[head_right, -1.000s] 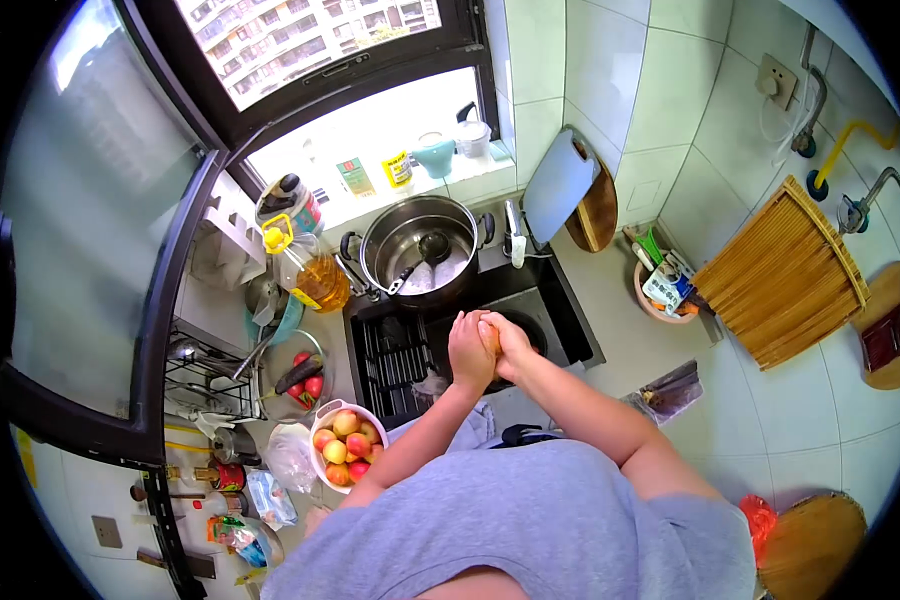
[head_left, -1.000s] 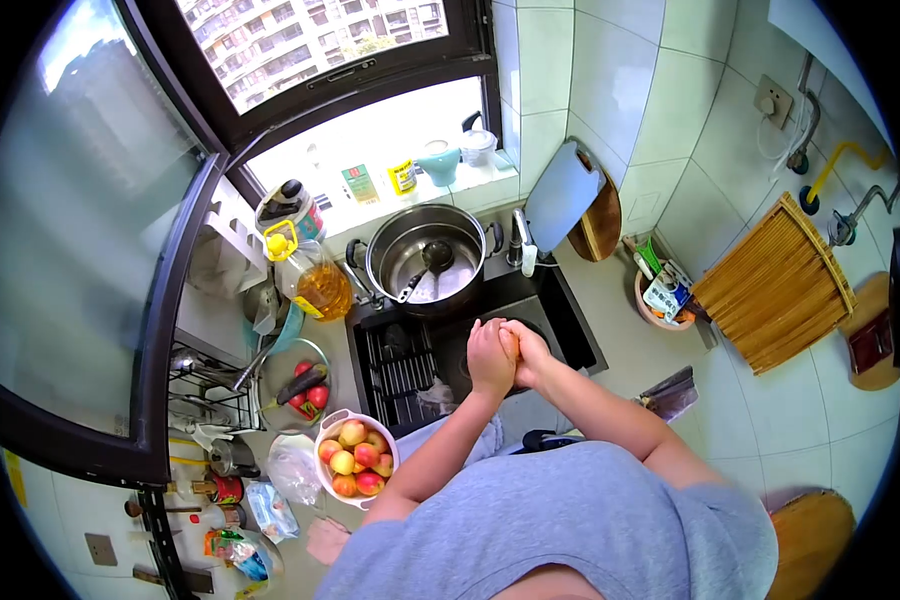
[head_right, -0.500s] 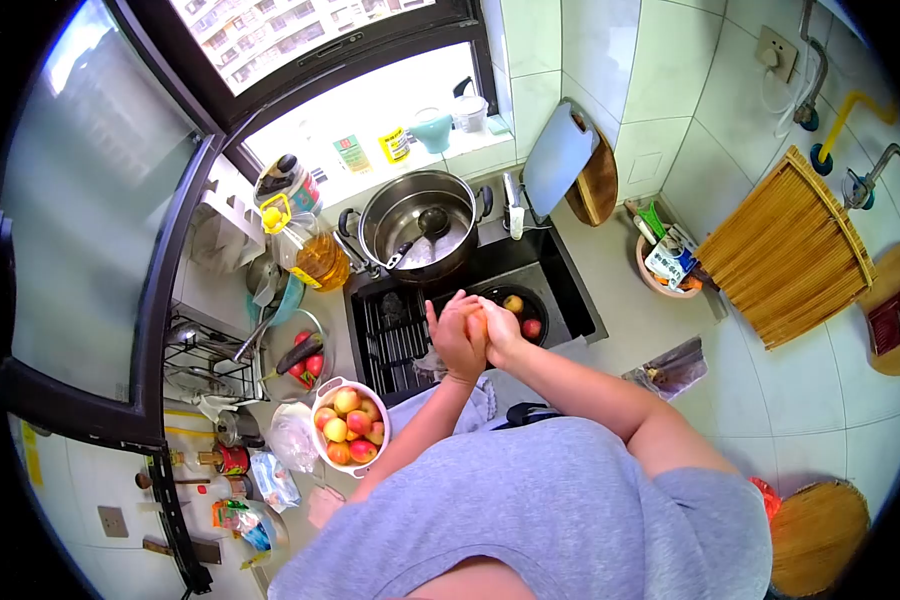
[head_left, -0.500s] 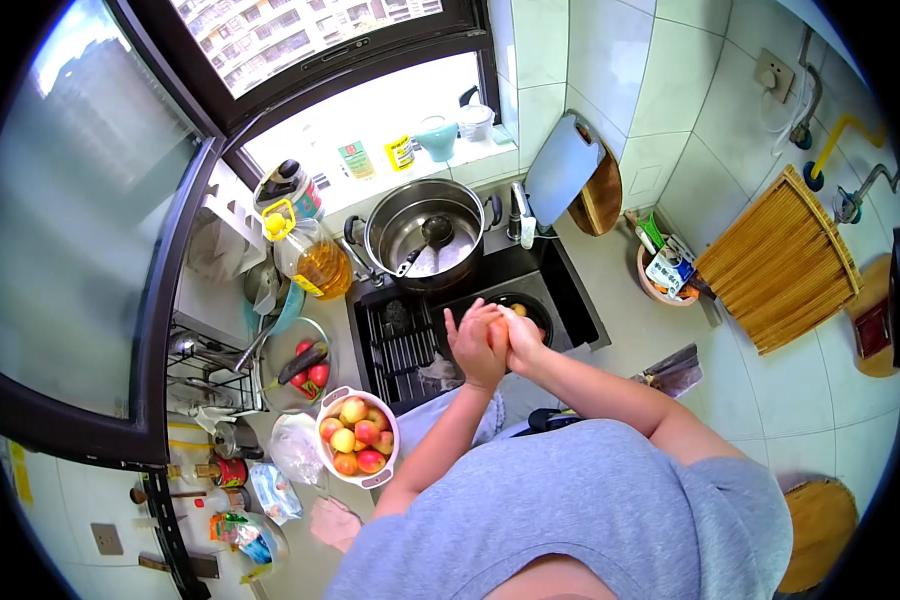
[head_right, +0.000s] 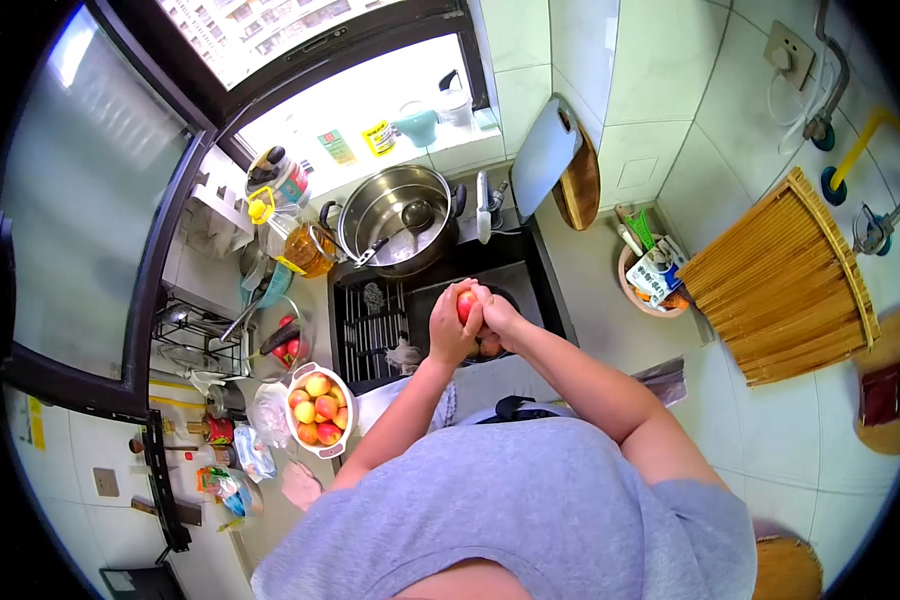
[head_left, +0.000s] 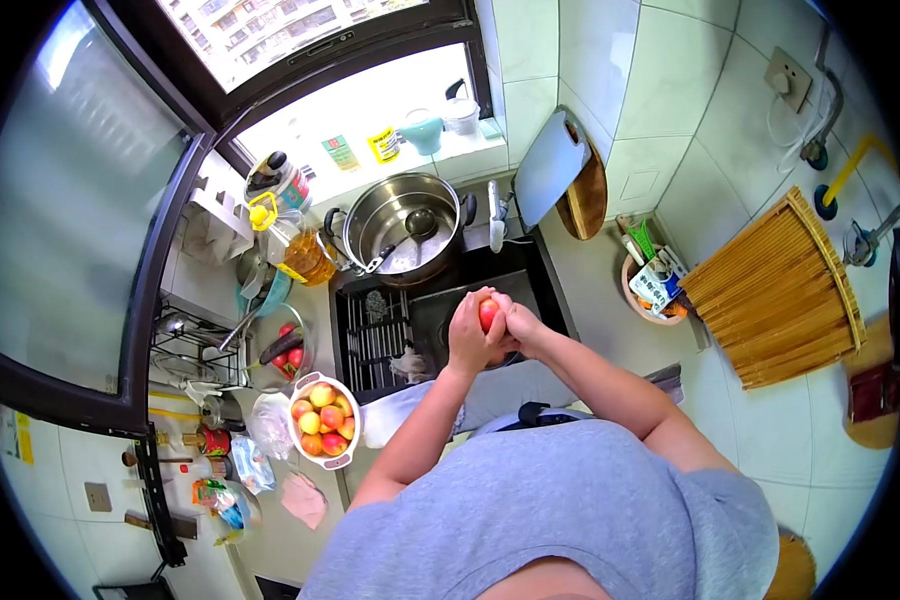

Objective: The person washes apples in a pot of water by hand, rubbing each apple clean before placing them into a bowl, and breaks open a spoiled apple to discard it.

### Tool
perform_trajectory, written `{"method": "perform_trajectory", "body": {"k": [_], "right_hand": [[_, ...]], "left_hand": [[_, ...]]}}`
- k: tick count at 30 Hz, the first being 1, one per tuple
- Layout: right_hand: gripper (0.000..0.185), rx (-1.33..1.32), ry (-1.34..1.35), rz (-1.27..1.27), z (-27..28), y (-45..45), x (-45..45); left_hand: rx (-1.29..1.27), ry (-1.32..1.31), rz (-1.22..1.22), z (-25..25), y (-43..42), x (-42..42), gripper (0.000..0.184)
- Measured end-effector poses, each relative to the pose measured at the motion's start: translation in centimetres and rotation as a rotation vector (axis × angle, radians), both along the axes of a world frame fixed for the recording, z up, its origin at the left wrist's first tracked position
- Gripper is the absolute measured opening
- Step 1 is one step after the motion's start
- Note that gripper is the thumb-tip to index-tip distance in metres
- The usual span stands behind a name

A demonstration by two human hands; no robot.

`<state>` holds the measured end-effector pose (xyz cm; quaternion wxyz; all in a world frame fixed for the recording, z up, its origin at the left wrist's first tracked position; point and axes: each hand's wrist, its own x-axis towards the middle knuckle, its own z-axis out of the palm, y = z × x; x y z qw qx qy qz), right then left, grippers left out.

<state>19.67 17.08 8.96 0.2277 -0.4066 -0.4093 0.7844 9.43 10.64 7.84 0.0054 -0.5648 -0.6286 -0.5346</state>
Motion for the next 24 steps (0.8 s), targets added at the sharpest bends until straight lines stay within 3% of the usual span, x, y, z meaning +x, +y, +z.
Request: {"method": "perform_trajectory", "body": {"k": [2,4,6,8,12,14,16,18,19,20,22,23,24], "right_hand": [[0.052,-0.137,-0.031,0.34,-2.3,2.4,2.1],[0.048,-0.165,-0.044,0.271,-0.7,2.1,1.8],[0.047,0.127,0.018,0.184,-3.2,2.7,1.1],[0.048,0.741,-0.007,0.089,-4.9,3.3,0.7],[0.045,0.885,-0.014,0.075,-4.1,3.4,0.9],[0.041,0.825,0.031,0.018,-3.6,3.0,0.3],[0.042,0.83,-0.001,0.015,-4.2,3.3,-0.1],[0.04,0.501,0.094,0.074,-8.4,4.7,-1.3],[0.045,-0.015,0.099,0.13,-3.8,4.6,-0.2],[0.05,-0.174,-0.054,0.377,-4.2,6.1,0.6],[0.056,-0.169,-0.311,0.55,-3.2,6.4,0.7],[0.053,-0.143,-0.325,0.524,-2.0,5.7,0.4],[0.05,-0.123,-0.338,0.495,-1.6,4.7,0.0]], "left_hand": [[-0.037,-0.055,-0.144,0.4,0.4,0.8,0.031],[-0.066,-0.057,-0.089,0.3,1.0,1.9,0.027],[-0.045,-0.298,0.092,-0.2,1.6,3.4,0.024],[0.033,-0.574,0.207,-0.9,2.8,4.8,0.03],[0.056,-0.845,0.26,-1.4,4.2,4.6,0.037],[-0.015,-0.881,0.311,-1.6,4.3,4.1,0.038],[-0.099,-0.646,0.415,-0.2,3.8,4.9,0.038],[-0.113,-0.294,0.323,-0.8,3.1,4.9,0.033],[-0.177,-0.174,0.249,-1.4,2.5,4.3,0.035],[-0.245,-0.061,0.174,-2.1,1.7,3.6,0.044],[-0.173,0.158,0.03,-4.6,0.6,1.5,0.064],[-0.148,0.097,0.002,-4.4,0.1,1.3,0.072],[-0.117,0.044,-0.003,-4.8,-0.4,0.8,0.067]]}}
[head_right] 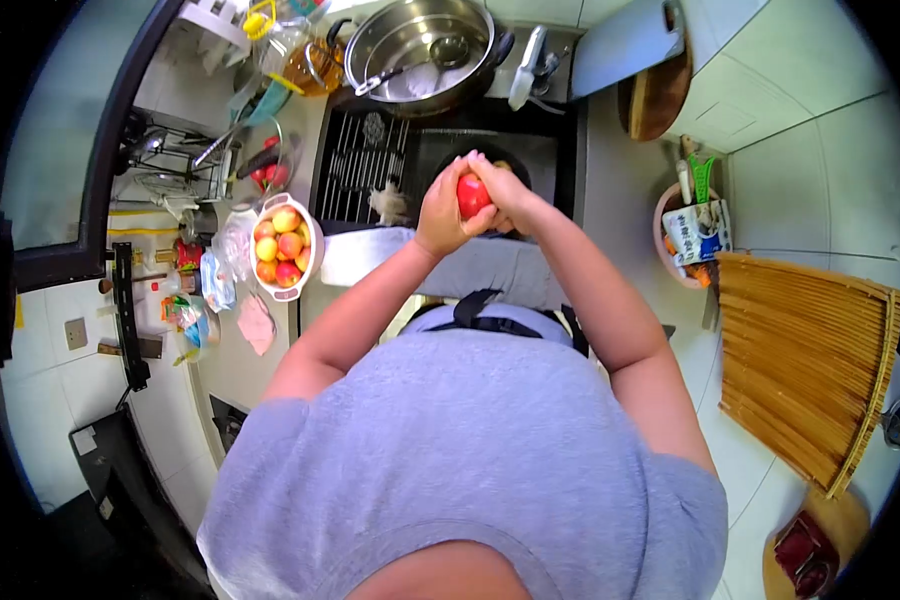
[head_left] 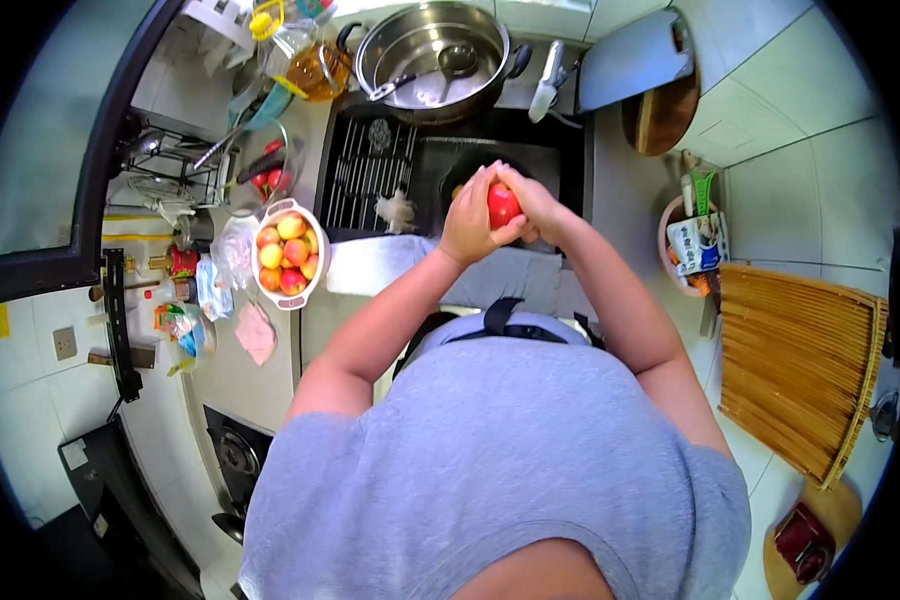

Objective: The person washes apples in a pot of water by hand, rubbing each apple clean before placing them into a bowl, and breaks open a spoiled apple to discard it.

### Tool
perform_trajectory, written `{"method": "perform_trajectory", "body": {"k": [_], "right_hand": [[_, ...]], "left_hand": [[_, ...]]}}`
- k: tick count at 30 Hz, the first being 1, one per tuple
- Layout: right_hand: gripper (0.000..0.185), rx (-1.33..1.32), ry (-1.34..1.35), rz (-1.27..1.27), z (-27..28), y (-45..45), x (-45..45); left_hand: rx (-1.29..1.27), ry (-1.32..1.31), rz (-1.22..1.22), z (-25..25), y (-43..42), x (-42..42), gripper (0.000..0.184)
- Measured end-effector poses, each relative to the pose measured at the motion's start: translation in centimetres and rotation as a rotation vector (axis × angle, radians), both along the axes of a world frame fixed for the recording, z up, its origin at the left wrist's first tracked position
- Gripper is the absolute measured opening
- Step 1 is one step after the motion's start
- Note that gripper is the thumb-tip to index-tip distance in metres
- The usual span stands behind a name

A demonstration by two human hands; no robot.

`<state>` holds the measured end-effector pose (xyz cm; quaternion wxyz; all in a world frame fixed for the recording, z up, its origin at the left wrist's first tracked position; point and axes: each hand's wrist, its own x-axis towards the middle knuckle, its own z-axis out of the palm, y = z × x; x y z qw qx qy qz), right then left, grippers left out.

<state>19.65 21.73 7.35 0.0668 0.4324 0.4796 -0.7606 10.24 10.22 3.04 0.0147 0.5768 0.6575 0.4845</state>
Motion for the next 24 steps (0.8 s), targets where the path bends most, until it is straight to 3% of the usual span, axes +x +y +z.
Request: {"method": "perform_trajectory", "body": {"k": [2,4,5,6,8,12,14,15,16,18,19,20,22,23,24], "right_hand": [[0.049,-0.1,0.094,0.018,-1.1,-0.3,-1.4],[0.047,0.029,0.174,-0.18,-1.4,-2.8,-4.0],[0.049,0.212,0.364,-0.354,-4.3,-3.9,-6.1],[0.054,0.449,0.416,-0.26,-4.5,-4.2,-7.2],[0.055,0.87,0.171,-0.141,-5.1,-5.8,-8.7],[0.053,1.088,0.036,-0.177,-5.2,-9.4,-11.2],[0.043,0.836,0.243,-0.406,-8.4,-9.6,-11.6],[0.04,0.84,0.36,-0.451,-9.5,-9.0,-11.3],[0.043,0.332,0.196,-0.662,-6.5,-9.3,-11.3],[0.048,-0.351,0.268,-0.301,-5.7,-5.8,-7.6],[0.051,-0.328,0.072,-0.317,-4.2,-5.7,-8.2],[0.051,-0.329,0.066,-0.305,-4.2,-5.5,-7.7],[0.05,-0.371,0.095,-0.183,-4.2,-4.1,-7.1],[0.05,-0.368,0.1,-0.173,-5.4,-3.5,-7.6],[0.048,-0.059,0.204,-0.219,-7.8,-3.5,-8.2]], "left_hand": [[0.011,-0.107,0.068,-0.7,-0.6,-1.2,0.058],[0.004,-0.364,0.177,0.3,-0.8,-2.2,0.031],[-0.01,-0.394,0.183,-0.1,-1.2,-3.2,0.031],[-0.02,-0.421,0.191,-0.1,-1.5,-4.3,0.031],[-0.044,-0.531,0.235,0.0,-2.1,-5.8,0.033],[-0.073,-0.649,0.278,-1.8,-2.6,-9.0,0.038],[-0.095,-0.645,0.283,-1.9,-2.6,-9.3,0.043],[-0.134,-0.623,0.153,-1.9,-3.0,-9.3,0.033],[-0.132,-0.628,0.146,-1.2,-3.0,-9.3,0.033],[-0.031,-0.192,-0.077,-0.2,-2.9,-9.3,0.027],[-0.012,-0.11,-0.168,-0.4,-2.7,-9.7,0.032],[-0.012,-0.114,-0.155,-0.6,-2.7,-9.2,0.032],[-0.022,-0.244,-0.143,0.2,-2.0,-8.4,0.032],[0.0,-0.44,-0.033,0.6,-1.7,-7.3,0.029],[0.0,-0.438,-0.028,0.2,-0.9,-6.5,0.029]]}}
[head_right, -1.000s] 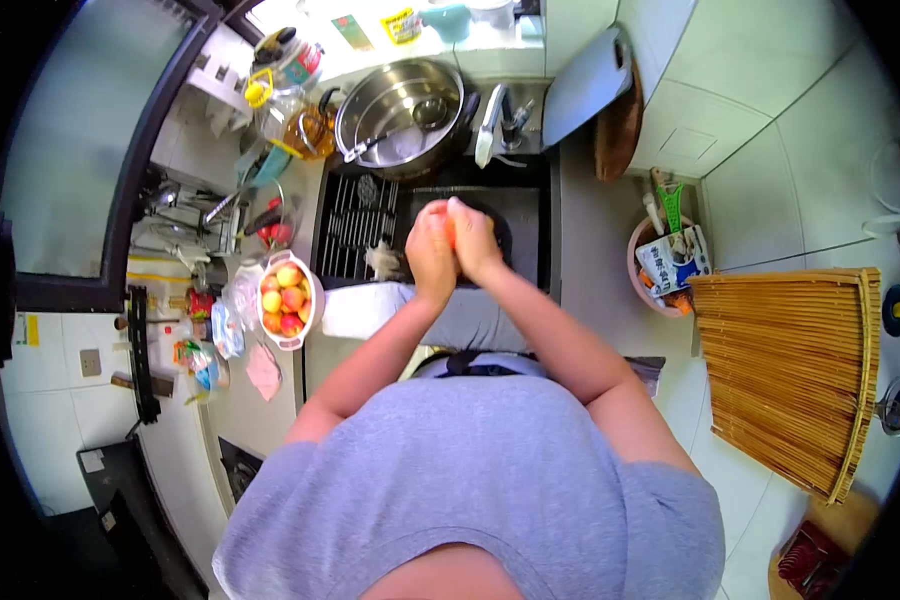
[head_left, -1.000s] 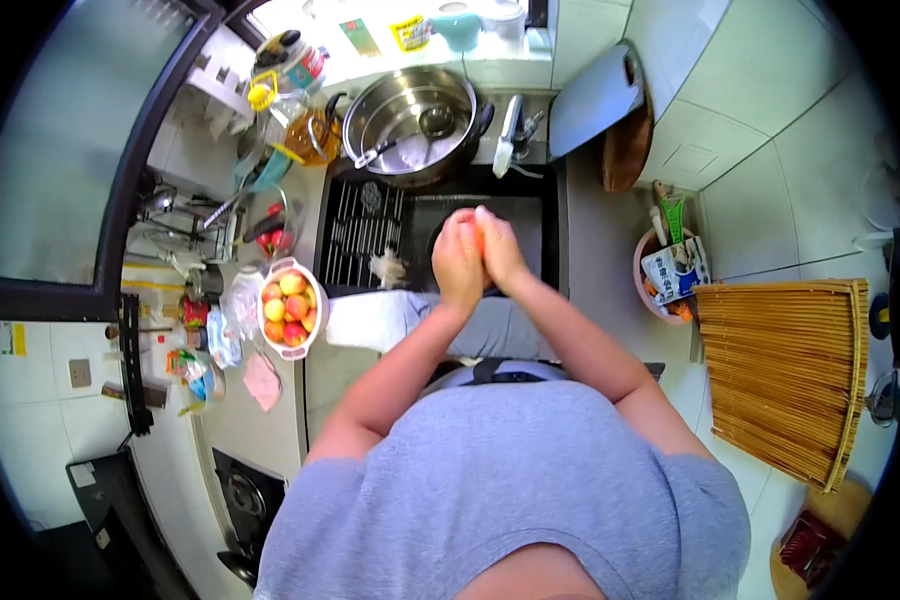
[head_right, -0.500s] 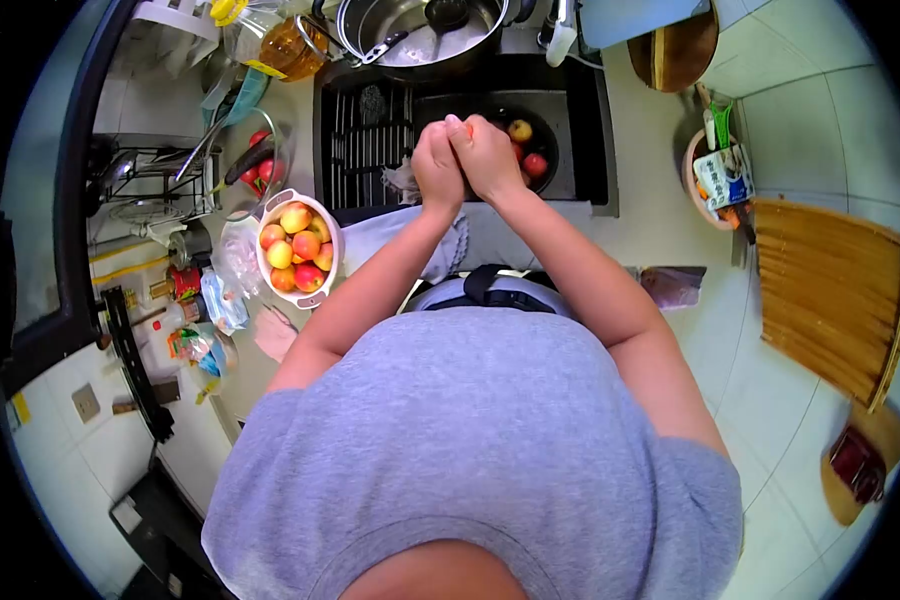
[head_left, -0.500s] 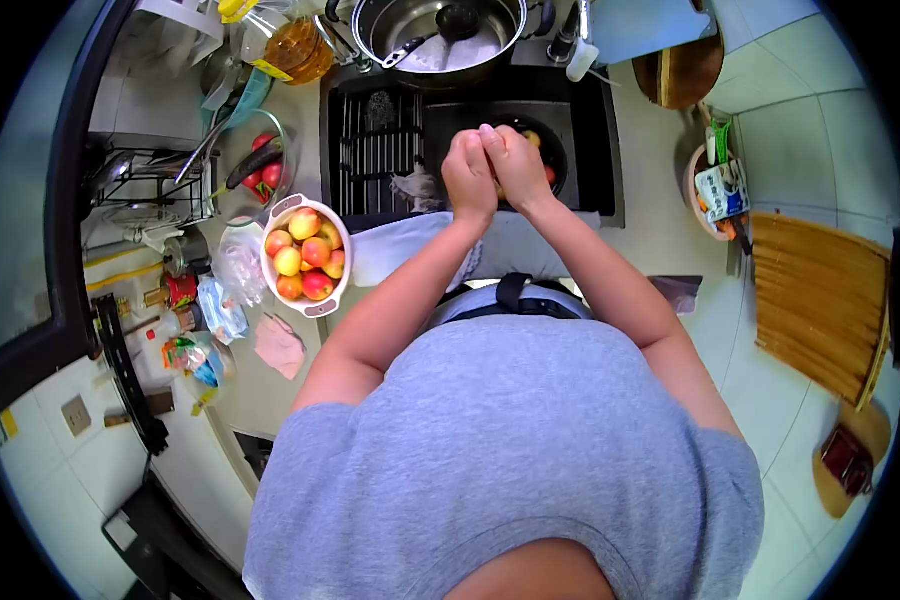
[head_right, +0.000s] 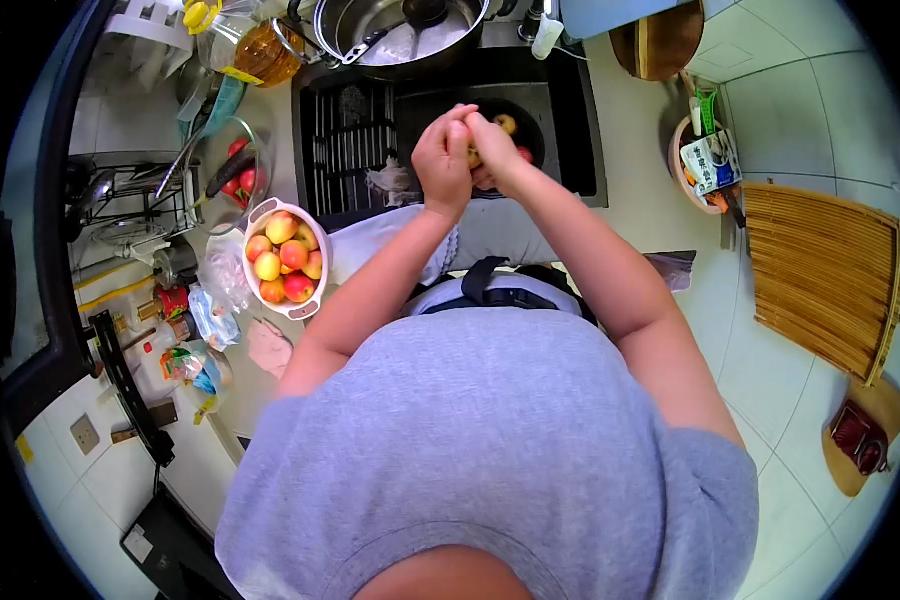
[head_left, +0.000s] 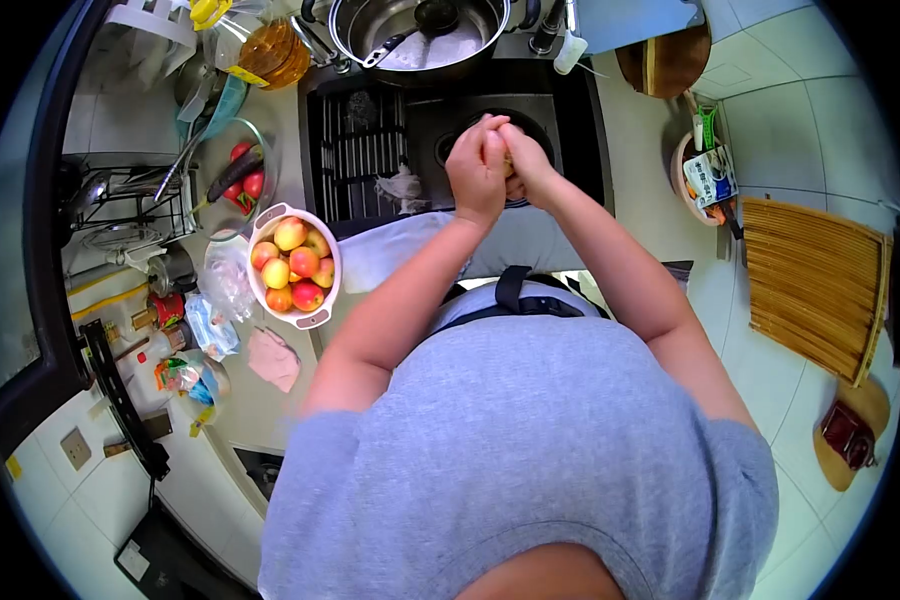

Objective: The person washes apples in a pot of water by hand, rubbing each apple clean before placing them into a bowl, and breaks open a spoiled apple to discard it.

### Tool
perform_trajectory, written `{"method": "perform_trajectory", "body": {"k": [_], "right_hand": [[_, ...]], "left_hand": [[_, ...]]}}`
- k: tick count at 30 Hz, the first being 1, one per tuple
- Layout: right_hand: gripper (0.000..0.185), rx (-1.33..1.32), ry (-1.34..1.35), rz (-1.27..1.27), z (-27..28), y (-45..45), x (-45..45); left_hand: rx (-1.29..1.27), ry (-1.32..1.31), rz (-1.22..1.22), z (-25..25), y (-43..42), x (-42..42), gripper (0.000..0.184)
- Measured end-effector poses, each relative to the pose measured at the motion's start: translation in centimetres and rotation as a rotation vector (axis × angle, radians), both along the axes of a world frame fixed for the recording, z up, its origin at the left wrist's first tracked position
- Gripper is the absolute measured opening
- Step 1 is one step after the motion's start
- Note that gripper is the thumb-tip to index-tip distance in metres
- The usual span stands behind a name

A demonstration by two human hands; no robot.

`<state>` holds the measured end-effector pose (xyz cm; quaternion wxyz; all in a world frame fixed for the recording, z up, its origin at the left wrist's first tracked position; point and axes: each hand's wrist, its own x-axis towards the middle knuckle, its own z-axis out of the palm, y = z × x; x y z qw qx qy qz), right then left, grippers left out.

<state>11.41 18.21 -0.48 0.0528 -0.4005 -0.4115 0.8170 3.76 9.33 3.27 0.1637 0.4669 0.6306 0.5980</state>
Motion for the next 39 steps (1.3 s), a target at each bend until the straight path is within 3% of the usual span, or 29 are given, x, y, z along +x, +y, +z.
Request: {"method": "perform_trajectory", "body": {"k": [2,3,4,6,8,10,11,12,13,14,16,20,22,24,29,36,39], "right_hand": [[0.046,0.616,0.123,-0.16,-3.7,-0.4,-0.5],[0.045,0.878,0.001,0.002,0.0,-0.7,0.3],[0.045,1.057,-0.174,-0.046,2.5,-2.0,0.3],[0.044,0.952,-0.136,-0.042,3.7,-3.6,1.0],[0.042,0.862,-0.013,-0.114,1.8,-3.4,0.8],[0.042,0.772,0.105,-0.185,1.6,-2.6,0.5],[0.042,0.593,0.162,-0.211,1.6,-1.9,0.8],[0.042,0.417,0.218,-0.234,2.4,-1.3,1.0],[0.04,0.106,0.055,-0.222,4.0,-0.8,1.6],[0.043,-0.059,0.043,-0.222,5.4,-0.3,2.1],[0.044,-0.039,-0.003,0.014,5.7,1.3,3.4],[0.045,0.137,0.048,0.104,7.8,0.7,3.8],[0.043,0.155,0.269,0.073,8.4,-0.2,3.6],[0.043,0.121,0.241,0.166,8.9,0.0,4.3],[0.048,-0.074,0.531,0.252,9.2,-0.1,4.4],[0.052,0.036,0.543,0.251,9.0,-1.2,3.8],[0.05,0.331,0.379,0.051,10.0,-2.9,3.2]], "left_hand": [[0.063,-0.108,0.348,-1.2,0.9,1.7,0.03],[0.004,-0.284,0.392,-0.3,1.2,2.3,0.038],[0.002,-0.286,0.4,-1.2,1.6,2.1,0.038],[-0.006,-0.757,0.351,-2.7,2.2,0.8,0.042],[-0.031,-0.761,0.36,-2.4,2.1,1.0,0.046],[-0.05,-0.235,0.324,-1.6,1.5,1.4,0.034],[-0.052,-0.233,0.322,-1.2,1.2,1.7,0.034],[-0.03,-0.045,0.275,-0.8,1.0,2.1,0.031],[-0.003,0.146,0.225,-0.6,1.0,2.3,0.031],[0.028,0.161,0.121,-0.4,0.7,2.1,0.038],[-0.022,0.105,0.009,0.0,0.3,1.5,0.041],[0.033,-0.029,0.006,0.1,0.2,0.8,0.047],[0.202,-0.058,-0.018,0.4,0.1,0.5,0.051],[0.175,-0.095,-0.059,0.5,-0.6,0.1,0.054],[0.183,-0.032,-0.104,1.2,-1.3,-1.4,0.054],[0.175,0.104,-0.096,2.6,-2.7,-2.0,0.054],[0.163,0.255,-0.103,3.0,-3.0,-2.2,0.054]]}}
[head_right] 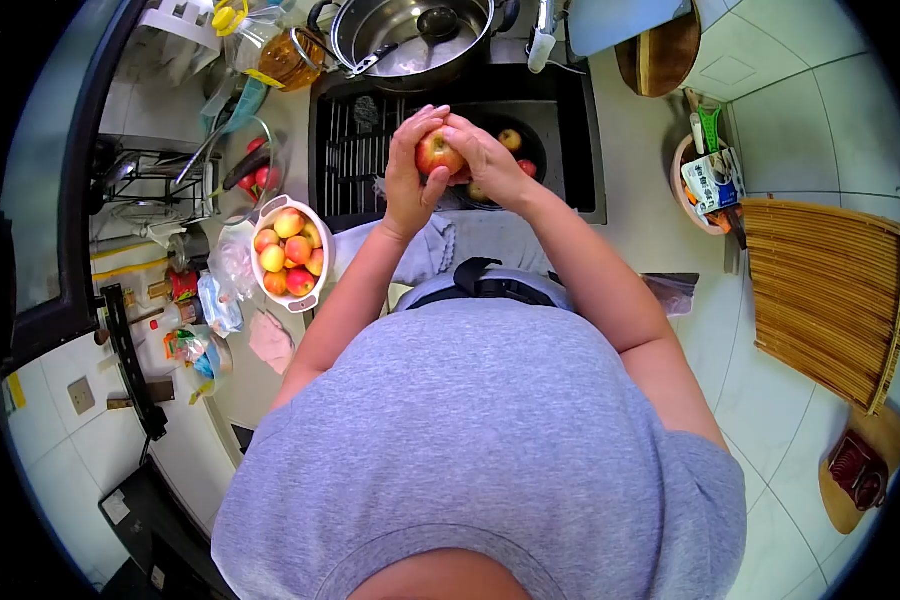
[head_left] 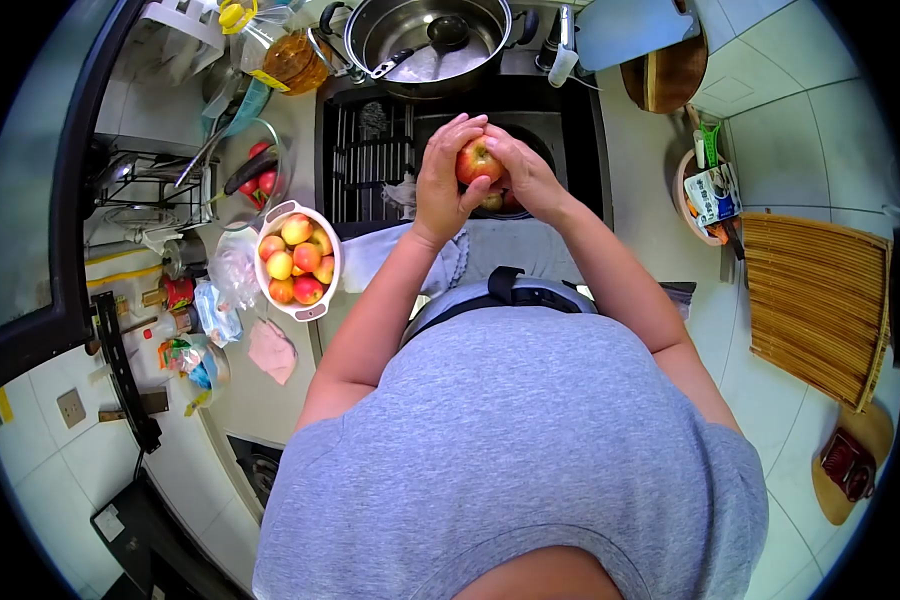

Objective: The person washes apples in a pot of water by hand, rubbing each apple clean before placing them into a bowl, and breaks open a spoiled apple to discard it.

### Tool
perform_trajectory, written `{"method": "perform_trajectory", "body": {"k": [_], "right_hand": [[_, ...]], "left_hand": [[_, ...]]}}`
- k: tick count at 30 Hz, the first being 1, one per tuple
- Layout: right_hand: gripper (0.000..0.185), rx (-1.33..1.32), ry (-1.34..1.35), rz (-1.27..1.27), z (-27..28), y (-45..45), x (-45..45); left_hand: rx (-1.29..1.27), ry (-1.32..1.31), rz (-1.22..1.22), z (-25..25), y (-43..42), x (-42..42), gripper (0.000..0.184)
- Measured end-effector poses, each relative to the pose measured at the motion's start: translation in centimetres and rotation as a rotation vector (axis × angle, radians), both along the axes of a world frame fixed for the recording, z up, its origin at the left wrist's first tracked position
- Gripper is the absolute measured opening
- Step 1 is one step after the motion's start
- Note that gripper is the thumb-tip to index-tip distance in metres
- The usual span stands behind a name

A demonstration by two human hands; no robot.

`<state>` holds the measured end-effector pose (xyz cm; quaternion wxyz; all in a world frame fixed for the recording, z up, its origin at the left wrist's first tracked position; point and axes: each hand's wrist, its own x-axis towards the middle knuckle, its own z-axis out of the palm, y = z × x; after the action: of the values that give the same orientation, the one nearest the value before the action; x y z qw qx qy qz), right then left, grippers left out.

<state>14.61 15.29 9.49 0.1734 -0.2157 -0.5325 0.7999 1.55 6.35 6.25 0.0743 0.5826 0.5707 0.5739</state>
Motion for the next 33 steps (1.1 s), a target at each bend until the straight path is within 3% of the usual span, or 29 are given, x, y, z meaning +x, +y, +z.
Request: {"method": "perform_trajectory", "body": {"k": [3,5,7,9,11,13,15,16,17,19,20,21,23,25,27,29,31,33], "right_hand": [[0.046,0.217,0.016,-0.058,-2.0,0.7,-0.9],[0.045,0.111,0.043,-0.151,-2.5,0.3,-1.4],[0.05,-0.102,-0.217,-0.13,-2.1,0.3,-1.4],[0.048,-0.022,-0.231,-0.053,-2.7,0.6,-1.3],[0.048,0.092,-0.041,-0.068,-2.7,-0.2,-1.8],[0.048,0.092,-0.024,-0.033,-3.0,-0.5,-1.8],[0.057,0.41,-0.007,-0.173,-3.4,-1.5,-2.2],[0.059,0.269,0.009,-0.229,-3.4,-1.9,-2.2],[0.059,0.267,0.006,-0.232,-3.7,-2.0,-2.3],[0.057,0.26,-0.008,-0.419,-5.0,-2.1,-2.5],[0.057,0.391,0.01,-0.504,-5.6,-1.9,-2.8],[0.057,0.388,0.005,-0.509,-5.3,-1.4,-2.1],[0.054,-0.393,-0.238,-0.099,-4.1,-0.1,-0.1],[0.054,-0.395,-0.263,-0.103,-5.3,-0.2,-0.5],[0.056,-0.266,-0.309,-0.242,-6.6,-0.6,-1.1],[0.058,-0.174,-0.344,-0.145,-8.0,-0.3,-0.5],[0.063,-0.042,-0.163,-0.176,-11.3,-1.0,-0.5],[0.064,-0.177,-0.24,-0.176,-13.1,-0.6,0.1]], "left_hand": [[0.01,0.037,0.0,0.4,-0.2,0.7,0.055],[-0.043,0.08,0.05,0.9,-0.4,1.2,0.055],[-0.043,0.035,0.098,0.2,-0.4,1.7,0.051],[-0.041,-0.011,0.146,-0.3,-0.1,2.1,0.047],[-0.072,-0.282,0.268,-0.5,0.3,2.7,0.042],[0.003,-0.312,0.319,-0.5,1.3,3.2,0.045],[0.012,-0.65,0.313,-0.2,1.6,3.6,0.044],[-0.016,-0.519,0.343,0.1,1.6,3.8,0.05],[-0.019,-0.52,0.341,0.3,1.6,3.7,0.05],[-0.078,-0.223,0.315,0.2,1.7,3.1,0.049],[-0.042,-0.101,0.29,-0.5,2.0,2.6,0.047],[-0.047,-0.103,0.285,-0.5,2.0,2.5,0.047],[-0.112,0.122,0.252,-0.6,1.9,2.5,0.043],[-0.153,0.086,0.214,-1.9,1.9,2.4,0.042],[-0.309,-0.142,0.256,-3.4,1.9,3.0,0.041],[-0.288,-0.199,0.339,-5.3,2.4,3.7,0.035],[-0.23,-0.797,0.251,-9.0,3.5,3.3,0.034],[-0.254,-0.887,0.215,-10.9,3.7,3.3,0.032]]}}
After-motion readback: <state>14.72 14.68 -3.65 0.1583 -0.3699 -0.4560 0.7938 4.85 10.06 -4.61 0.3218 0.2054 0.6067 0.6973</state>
